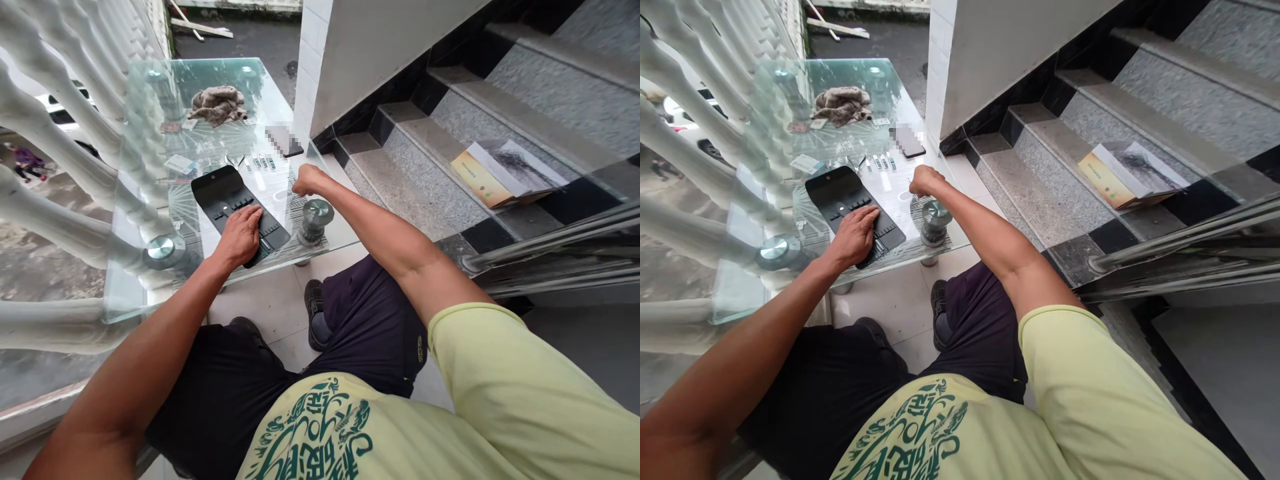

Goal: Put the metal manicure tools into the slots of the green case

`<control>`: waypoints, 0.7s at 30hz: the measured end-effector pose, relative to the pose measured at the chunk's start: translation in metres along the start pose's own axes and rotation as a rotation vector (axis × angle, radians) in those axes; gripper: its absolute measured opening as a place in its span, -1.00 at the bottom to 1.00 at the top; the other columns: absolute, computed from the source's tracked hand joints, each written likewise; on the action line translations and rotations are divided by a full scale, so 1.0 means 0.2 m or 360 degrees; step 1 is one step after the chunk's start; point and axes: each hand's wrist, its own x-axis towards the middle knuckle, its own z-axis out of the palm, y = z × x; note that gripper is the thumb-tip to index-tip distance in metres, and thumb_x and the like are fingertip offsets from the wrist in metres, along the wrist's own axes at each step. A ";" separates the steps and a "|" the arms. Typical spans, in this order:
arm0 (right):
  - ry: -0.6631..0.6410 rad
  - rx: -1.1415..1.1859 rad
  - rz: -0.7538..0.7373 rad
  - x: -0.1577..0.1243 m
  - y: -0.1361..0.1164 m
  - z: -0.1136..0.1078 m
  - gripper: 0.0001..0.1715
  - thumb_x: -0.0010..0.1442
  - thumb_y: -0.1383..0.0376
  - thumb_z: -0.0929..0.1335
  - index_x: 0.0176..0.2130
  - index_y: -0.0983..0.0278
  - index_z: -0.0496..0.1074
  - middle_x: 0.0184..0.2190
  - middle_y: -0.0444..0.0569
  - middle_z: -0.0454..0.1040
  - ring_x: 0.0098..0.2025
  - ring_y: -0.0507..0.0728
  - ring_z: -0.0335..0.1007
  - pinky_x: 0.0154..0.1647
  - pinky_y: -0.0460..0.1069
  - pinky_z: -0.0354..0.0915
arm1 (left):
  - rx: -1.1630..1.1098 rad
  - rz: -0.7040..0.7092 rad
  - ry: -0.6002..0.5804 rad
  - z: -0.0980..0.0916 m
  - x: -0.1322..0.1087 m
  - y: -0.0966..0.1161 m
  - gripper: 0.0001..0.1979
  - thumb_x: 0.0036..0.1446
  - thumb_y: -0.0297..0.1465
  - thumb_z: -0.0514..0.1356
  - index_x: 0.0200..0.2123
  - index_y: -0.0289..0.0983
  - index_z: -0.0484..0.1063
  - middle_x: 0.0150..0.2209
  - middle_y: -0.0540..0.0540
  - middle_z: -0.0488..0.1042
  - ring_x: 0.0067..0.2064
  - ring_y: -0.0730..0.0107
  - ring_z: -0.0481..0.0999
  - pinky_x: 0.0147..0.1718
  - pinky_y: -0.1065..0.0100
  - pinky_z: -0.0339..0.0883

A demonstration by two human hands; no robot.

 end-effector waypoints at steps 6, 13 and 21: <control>0.0181 -0.0077 -0.0337 -0.29 0.05 0.07 -0.88 0.56 0.35 0.56 -0.02 0.37 0.78 -0.02 0.30 0.82 0.08 0.40 0.80 0.08 0.08 0.57 | -0.0025 0.0004 -0.0003 0.02 0.01 0.00 -0.28 0.56 -0.40 0.09 0.67 -0.25 0.58 0.71 -0.32 0.53 0.75 -0.21 0.43 0.80 -0.34 0.20; -0.0169 -0.0177 -0.0676 -0.69 -0.04 0.30 -0.79 0.60 0.31 0.50 -0.03 0.29 0.83 0.03 0.26 0.87 0.14 0.39 0.82 -0.03 0.04 0.46 | -0.0044 -0.0029 0.0008 0.01 0.00 0.00 -0.28 0.56 -0.43 0.08 0.67 -0.24 0.58 0.71 -0.29 0.53 0.76 -0.17 0.42 0.80 -0.32 0.19; -0.0069 -0.0327 -0.0603 -0.74 -0.12 0.38 -0.59 0.65 0.31 0.45 0.32 0.31 0.80 0.31 0.42 0.82 0.42 0.52 0.77 0.33 0.14 0.57 | -0.0065 -0.0018 0.0065 0.03 0.00 -0.03 -0.28 0.54 -0.47 0.06 0.65 -0.26 0.59 0.68 -0.31 0.56 0.74 -0.10 0.46 0.79 -0.24 0.26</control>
